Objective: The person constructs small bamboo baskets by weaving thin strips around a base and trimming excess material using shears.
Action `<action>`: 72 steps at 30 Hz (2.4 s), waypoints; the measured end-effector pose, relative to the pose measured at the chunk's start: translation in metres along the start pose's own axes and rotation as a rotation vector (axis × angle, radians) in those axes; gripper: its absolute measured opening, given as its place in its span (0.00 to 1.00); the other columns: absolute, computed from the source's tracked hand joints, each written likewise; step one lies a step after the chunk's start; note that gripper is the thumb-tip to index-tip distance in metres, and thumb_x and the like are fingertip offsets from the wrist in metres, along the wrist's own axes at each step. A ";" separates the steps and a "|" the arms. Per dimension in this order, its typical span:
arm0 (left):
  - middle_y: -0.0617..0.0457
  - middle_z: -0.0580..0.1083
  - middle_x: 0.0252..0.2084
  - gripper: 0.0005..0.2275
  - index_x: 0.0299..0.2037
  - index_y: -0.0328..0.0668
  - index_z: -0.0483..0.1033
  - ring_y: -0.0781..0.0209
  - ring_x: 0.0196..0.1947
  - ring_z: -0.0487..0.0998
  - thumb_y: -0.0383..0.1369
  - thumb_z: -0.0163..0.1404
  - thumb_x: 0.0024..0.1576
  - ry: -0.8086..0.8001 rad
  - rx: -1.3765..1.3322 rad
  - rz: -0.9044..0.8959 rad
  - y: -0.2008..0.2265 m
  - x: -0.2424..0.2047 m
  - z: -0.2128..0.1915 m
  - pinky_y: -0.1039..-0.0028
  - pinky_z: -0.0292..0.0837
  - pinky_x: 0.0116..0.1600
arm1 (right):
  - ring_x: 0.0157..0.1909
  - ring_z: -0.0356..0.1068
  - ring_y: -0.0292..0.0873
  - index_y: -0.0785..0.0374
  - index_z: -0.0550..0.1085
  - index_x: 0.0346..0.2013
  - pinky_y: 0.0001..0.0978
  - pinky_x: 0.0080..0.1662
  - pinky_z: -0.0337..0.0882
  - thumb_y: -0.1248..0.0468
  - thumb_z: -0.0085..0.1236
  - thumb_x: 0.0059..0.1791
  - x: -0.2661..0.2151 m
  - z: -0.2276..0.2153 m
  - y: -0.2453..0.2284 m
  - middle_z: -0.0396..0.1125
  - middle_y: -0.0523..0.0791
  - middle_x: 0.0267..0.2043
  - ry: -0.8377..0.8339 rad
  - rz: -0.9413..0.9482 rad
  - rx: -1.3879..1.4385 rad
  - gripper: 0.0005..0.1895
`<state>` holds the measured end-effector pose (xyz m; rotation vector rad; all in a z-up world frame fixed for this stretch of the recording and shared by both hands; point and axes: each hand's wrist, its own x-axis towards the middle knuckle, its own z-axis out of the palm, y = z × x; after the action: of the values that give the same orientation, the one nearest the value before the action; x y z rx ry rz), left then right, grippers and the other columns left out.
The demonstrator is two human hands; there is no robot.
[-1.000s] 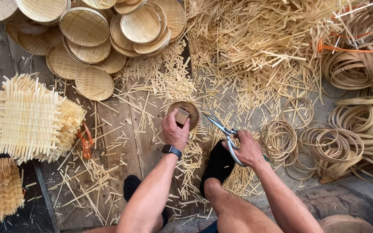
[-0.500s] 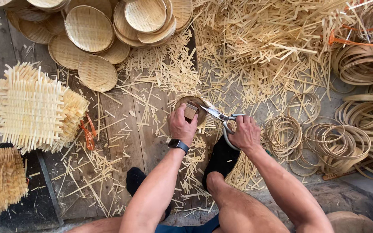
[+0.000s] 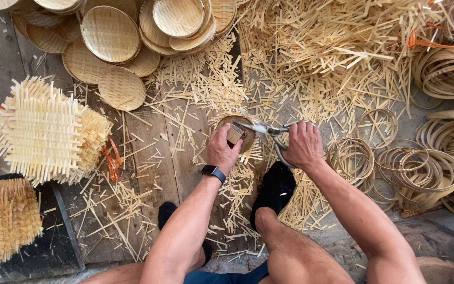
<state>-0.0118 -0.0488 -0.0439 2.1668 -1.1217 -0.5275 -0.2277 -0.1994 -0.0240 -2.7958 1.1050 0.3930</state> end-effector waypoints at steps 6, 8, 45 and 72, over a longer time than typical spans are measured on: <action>0.40 0.77 0.50 0.28 0.58 0.38 0.69 0.45 0.52 0.78 0.29 0.67 0.46 -0.124 0.015 0.172 -0.013 0.010 -0.009 0.60 0.73 0.59 | 0.34 0.69 0.46 0.67 0.73 0.41 0.40 0.35 0.73 0.58 0.43 0.56 0.006 0.028 0.035 0.68 0.53 0.36 -0.229 -0.003 -0.016 0.15; 0.41 0.77 0.50 0.28 0.57 0.39 0.70 0.44 0.53 0.78 0.29 0.67 0.45 -0.132 0.002 0.150 -0.013 0.009 -0.009 0.60 0.73 0.60 | 0.34 0.68 0.47 0.67 0.73 0.37 0.42 0.35 0.73 0.50 0.46 0.54 0.003 0.021 0.033 0.68 0.54 0.34 -0.098 -0.027 -0.008 0.21; 0.40 0.69 0.49 0.28 0.53 0.49 0.75 0.44 0.50 0.73 0.34 0.70 0.41 0.014 -0.009 0.010 0.016 -0.011 -0.011 0.61 0.71 0.55 | 0.38 0.71 0.47 0.68 0.72 0.43 0.39 0.39 0.75 0.62 0.45 0.51 0.030 0.018 0.025 0.68 0.55 0.39 -0.374 0.010 0.034 0.13; 0.45 0.75 0.56 0.28 0.58 0.39 0.72 0.45 0.61 0.72 0.17 0.57 0.44 -0.155 0.013 0.219 -0.004 -0.008 -0.020 0.60 0.67 0.69 | 0.46 0.70 0.47 0.67 0.74 0.49 0.41 0.47 0.73 0.55 0.43 0.54 0.025 0.016 0.025 0.70 0.54 0.46 -0.364 -0.020 -0.030 0.20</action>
<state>-0.0024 -0.0334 -0.0316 2.0085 -1.4294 -0.5974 -0.2302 -0.2305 -0.0464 -2.6094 0.9912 0.8800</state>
